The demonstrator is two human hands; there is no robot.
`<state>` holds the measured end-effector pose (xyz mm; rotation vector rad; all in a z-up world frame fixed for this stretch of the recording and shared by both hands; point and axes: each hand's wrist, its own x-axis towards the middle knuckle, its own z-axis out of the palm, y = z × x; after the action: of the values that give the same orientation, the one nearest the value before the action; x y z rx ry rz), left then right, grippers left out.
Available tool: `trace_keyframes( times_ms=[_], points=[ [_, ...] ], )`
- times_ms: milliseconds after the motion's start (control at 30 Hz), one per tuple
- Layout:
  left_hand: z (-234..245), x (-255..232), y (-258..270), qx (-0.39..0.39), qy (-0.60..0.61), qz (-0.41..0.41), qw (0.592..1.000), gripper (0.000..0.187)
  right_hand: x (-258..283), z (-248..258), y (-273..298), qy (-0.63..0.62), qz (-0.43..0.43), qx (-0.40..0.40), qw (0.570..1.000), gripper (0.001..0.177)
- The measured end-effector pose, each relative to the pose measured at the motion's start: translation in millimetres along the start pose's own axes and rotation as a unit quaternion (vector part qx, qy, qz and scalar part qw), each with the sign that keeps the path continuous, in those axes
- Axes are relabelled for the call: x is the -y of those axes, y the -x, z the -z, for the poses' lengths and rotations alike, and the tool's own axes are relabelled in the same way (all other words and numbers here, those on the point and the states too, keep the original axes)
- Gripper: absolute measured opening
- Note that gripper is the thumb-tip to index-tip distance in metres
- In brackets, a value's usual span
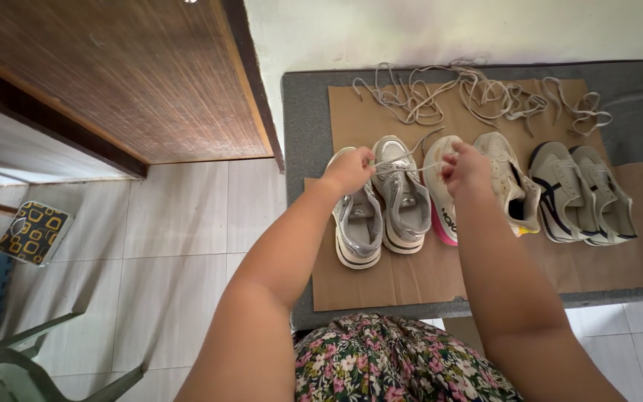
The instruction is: The person removes laces from several pairs of sneakers and then re-laces them one by one. The shoes are arranged on a cardboard sheet on a countertop, and the person threads each lace through the eyelets and ties them.
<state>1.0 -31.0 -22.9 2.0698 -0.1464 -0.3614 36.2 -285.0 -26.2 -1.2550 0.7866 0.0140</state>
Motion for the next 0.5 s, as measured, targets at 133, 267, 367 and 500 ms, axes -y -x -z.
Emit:
trace_keyframes(
  times_ms=[133,267,367,500],
  points=[
    [-4.5,-6.4,-5.8,-0.021,0.173,-0.003,0.985,0.026,-30.4,2.2,24.0,0.264,0.38,-0.026,0.886,0.081],
    [0.3,-19.2,5.9,-0.056,0.185,-0.127,0.973,0.02,-52.6,-35.2,42.9,0.319,0.203,0.108,0.919,0.038],
    [6.1,-21.7,27.4,-0.038,0.143,-0.194,0.97,0.016,-38.7,-65.5,40.2,0.013,-0.108,0.277,0.955,0.033],
    [18.4,-14.7,54.9,-0.04,0.072,-0.145,0.986,0.015,15.4,-84.5,28.8,-0.131,-0.063,0.277,0.95,0.016]
  ],
)
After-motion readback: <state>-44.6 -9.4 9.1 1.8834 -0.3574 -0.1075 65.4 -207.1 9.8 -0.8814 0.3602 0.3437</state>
